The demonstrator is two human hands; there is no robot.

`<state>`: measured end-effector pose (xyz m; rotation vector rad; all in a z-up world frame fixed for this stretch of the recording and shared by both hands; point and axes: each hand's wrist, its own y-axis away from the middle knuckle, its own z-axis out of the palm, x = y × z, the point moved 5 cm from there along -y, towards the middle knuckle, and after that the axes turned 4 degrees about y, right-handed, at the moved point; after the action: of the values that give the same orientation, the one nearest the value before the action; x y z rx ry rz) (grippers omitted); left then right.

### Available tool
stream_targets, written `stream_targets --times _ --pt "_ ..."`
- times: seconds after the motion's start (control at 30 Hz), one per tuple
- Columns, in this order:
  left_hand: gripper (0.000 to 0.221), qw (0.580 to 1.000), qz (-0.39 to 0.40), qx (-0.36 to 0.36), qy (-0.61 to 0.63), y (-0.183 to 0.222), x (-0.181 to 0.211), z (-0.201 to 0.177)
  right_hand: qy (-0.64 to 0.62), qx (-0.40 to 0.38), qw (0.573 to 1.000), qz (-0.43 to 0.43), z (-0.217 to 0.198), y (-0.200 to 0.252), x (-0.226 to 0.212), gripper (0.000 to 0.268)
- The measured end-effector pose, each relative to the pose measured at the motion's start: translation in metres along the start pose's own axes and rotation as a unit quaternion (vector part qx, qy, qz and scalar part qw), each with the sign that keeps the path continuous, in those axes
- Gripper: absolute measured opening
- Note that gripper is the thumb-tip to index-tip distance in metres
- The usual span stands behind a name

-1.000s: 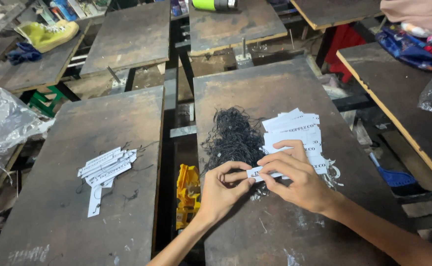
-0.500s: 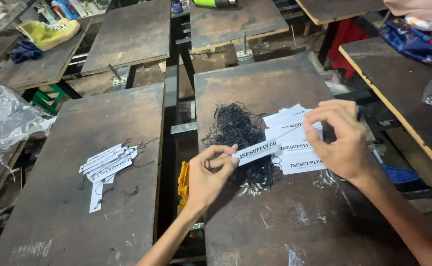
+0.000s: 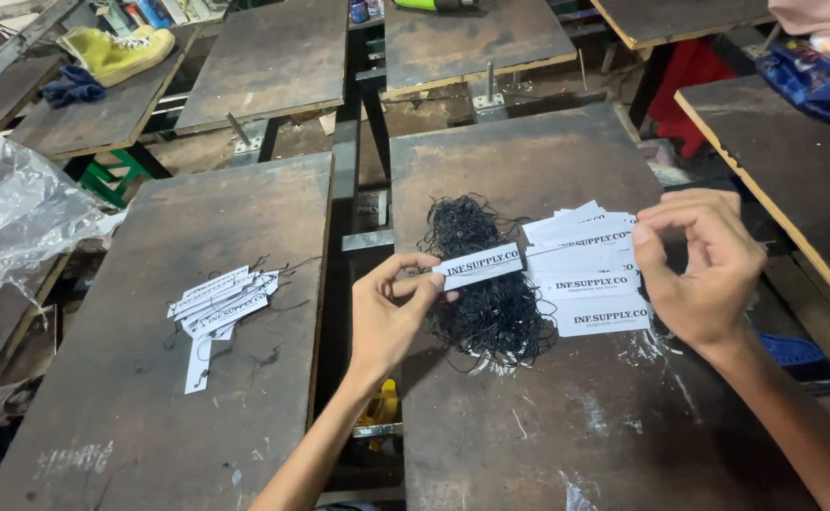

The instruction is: Manually threading paper brand labels onto black elastic loops at a workbench.

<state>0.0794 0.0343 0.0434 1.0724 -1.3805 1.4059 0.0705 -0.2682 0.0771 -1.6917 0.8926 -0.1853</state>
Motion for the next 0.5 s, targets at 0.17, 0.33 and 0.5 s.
stream_targets --times 0.17,0.33,0.5 --pt "0.018 0.998 0.065 -0.003 0.011 -0.010 0.009 -0.016 -0.005 -0.052 0.998 -0.035 0.005 -0.002 -0.009 0.008" --pt "0.021 0.992 0.118 0.040 0.022 -0.024 0.021 -0.050 -0.063 -0.181 0.979 -0.076 0.030 0.009 -0.017 0.005" --pt "0.023 0.968 0.196 0.157 -0.012 -0.034 0.046 -0.115 -0.056 -0.174 0.981 -0.067 0.031 0.004 -0.033 0.008"
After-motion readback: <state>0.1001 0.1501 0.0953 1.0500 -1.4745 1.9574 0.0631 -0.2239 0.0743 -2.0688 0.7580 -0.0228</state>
